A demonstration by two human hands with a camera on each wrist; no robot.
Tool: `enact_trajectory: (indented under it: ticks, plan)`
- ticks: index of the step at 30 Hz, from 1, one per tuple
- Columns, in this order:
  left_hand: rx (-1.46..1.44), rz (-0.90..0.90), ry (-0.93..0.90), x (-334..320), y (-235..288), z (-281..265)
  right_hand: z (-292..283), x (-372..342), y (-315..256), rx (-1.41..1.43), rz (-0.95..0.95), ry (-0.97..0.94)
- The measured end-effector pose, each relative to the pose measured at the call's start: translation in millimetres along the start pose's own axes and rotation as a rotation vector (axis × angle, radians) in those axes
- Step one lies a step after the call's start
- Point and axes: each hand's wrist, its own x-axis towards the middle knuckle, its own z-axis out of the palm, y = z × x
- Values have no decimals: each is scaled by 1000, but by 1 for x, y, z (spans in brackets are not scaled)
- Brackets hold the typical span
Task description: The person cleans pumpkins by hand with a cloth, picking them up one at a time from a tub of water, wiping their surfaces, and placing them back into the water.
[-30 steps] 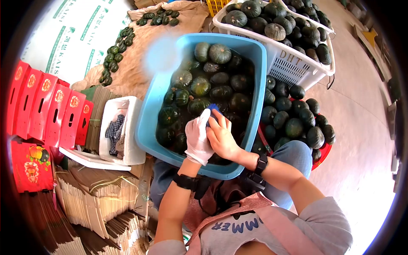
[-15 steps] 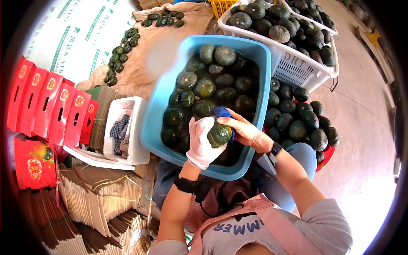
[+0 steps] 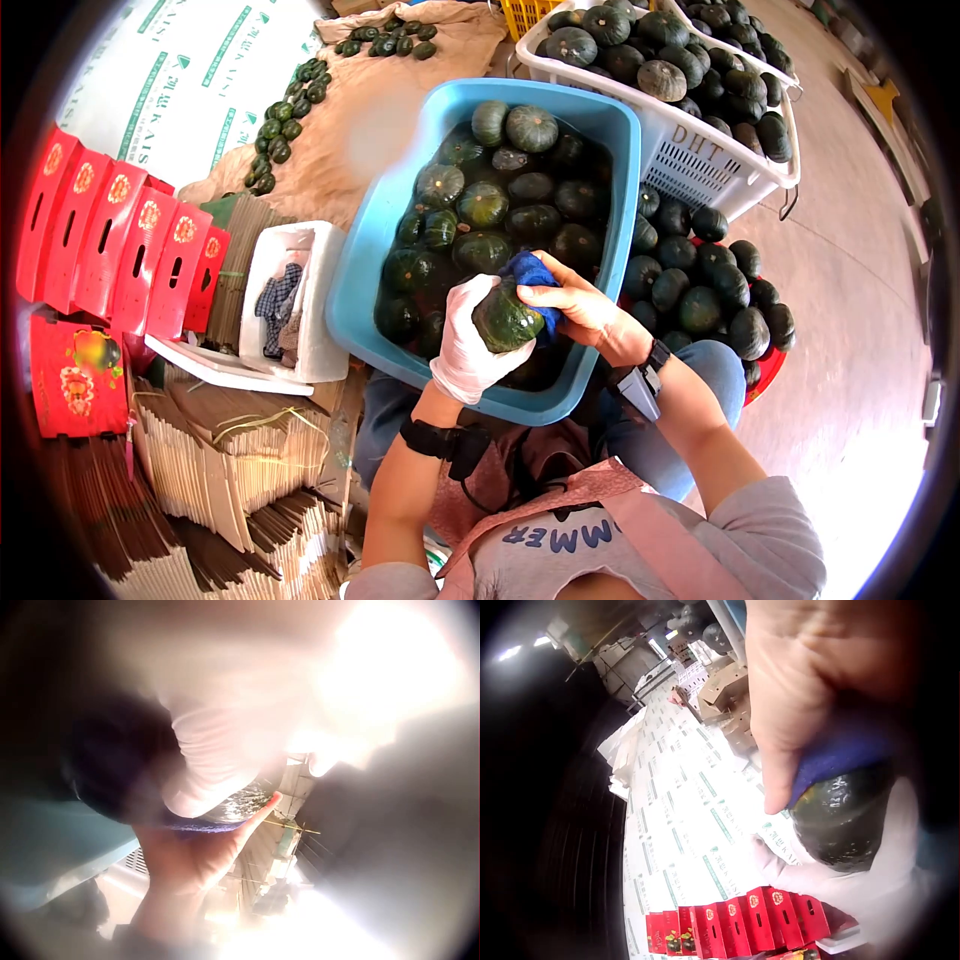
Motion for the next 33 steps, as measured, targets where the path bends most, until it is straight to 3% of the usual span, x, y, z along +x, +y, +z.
enact_trajectory:
  ticks: [2, 4, 8, 10, 12, 14, 16, 18, 20, 21, 24, 25, 26, 28, 29, 30, 32, 33]
  plan:
    - [-10, -50, -33, 1, 2, -1, 5, 2, 1, -20, -37, 43]
    - [110, 116, -97, 3, 6, 1, 6, 6, 3, 16, -12, 219]
    - [-58, -88, -81, 9, 7, 3, 1, 7, 9, 153, -42, 264]
    - [5, 13, 48, 12, 13, 4, -5, 12, 16, 158, -30, 296]
    - [-356, -180, 106, -3, 4, 17, -14, 16, 22, 362, 88, 248]
    - [-392, -277, 97, -3, 9, 19, -8, 17, 26, 485, -3, 243]
    - [-588, -501, 327, -3, 10, 31, -6, 23, 32, 575, -77, 230]
    - [-611, -516, 382, -1, 11, 43, 5, 26, 39, 726, -174, 188]
    - [-650, -665, 567, 6, 15, 52, 19, 23, 47, 834, -184, 82]
    - [-626, -637, 595, 8, 19, 57, 20, 24, 52, 856, -161, 128]
    - [-539, -607, 443, -7, -8, 53, 7, 25, 52, 813, -79, 120]
    - [-733, -629, 425, -1, -5, 48, 2, 25, 46, 742, -72, 150]
    - [-612, -669, 274, 3, -15, 32, -3, 26, 38, 672, -65, 175]
    - [-1017, -864, 64, 13, -29, 7, -11, 27, 27, 550, -17, 174]
    - [-1012, -905, 69, 21, -24, 2, -13, 30, 26, 443, 16, 220]
    - [-777, -894, -16, 27, -22, 5, -15, 32, 26, 332, 44, 261]
    - [-923, -1059, -7, 19, -20, 8, -19, 37, 28, 365, 38, 272]
    - [-951, -1007, 86, 15, -18, 18, -20, 37, 28, 398, 36, 287]
